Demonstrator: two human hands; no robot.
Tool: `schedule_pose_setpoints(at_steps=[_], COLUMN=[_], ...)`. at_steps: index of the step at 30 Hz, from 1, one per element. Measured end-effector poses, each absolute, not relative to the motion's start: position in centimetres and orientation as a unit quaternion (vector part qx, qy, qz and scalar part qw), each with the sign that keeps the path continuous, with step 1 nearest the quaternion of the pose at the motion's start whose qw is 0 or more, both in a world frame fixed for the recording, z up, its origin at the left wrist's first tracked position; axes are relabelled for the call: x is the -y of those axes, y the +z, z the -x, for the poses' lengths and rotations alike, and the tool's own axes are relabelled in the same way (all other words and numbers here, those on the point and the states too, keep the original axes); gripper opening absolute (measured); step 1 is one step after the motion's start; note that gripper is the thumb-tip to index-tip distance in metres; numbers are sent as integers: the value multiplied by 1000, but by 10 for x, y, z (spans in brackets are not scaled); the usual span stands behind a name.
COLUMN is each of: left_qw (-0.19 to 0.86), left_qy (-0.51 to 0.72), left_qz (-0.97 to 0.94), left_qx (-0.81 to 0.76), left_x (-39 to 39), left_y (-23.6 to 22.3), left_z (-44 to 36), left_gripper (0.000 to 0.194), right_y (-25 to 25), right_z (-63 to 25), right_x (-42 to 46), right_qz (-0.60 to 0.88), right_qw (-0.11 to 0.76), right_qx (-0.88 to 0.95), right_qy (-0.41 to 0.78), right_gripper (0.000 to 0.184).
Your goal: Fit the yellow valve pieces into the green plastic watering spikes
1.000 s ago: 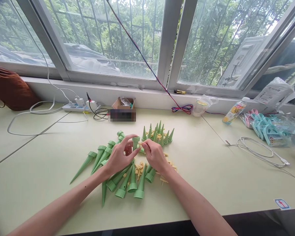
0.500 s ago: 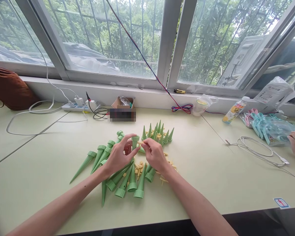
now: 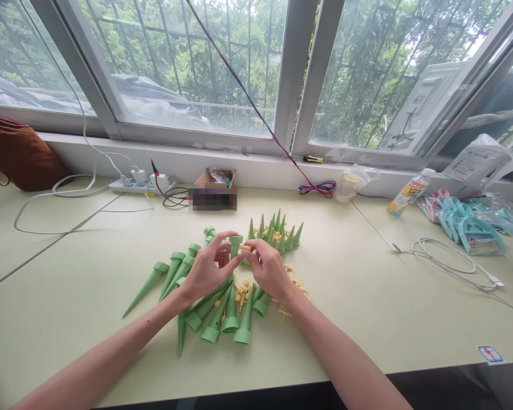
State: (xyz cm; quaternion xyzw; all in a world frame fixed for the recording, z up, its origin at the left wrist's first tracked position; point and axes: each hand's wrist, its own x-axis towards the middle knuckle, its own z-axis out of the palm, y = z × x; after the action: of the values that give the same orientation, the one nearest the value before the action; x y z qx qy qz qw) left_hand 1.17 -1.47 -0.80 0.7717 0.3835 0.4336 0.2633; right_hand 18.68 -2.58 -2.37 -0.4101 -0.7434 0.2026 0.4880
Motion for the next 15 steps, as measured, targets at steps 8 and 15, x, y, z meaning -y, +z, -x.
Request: schedule_pose_setpoints(at_steps=[8, 15], left_qw=[257, 205], left_qy=[422, 431], left_qz=[-786, -804], left_qx=[-371, -355], left_x=[15, 16], left_y=[-9, -11], left_z=[-12, -13], left_gripper=[39, 35], right_y=[-25, -28], right_z=[-187, -190], right_x=[24, 24], right_qz=[401, 413], right_qw=[504, 490], right_qx=[743, 745], right_qy=[183, 186], right_gripper=[21, 30])
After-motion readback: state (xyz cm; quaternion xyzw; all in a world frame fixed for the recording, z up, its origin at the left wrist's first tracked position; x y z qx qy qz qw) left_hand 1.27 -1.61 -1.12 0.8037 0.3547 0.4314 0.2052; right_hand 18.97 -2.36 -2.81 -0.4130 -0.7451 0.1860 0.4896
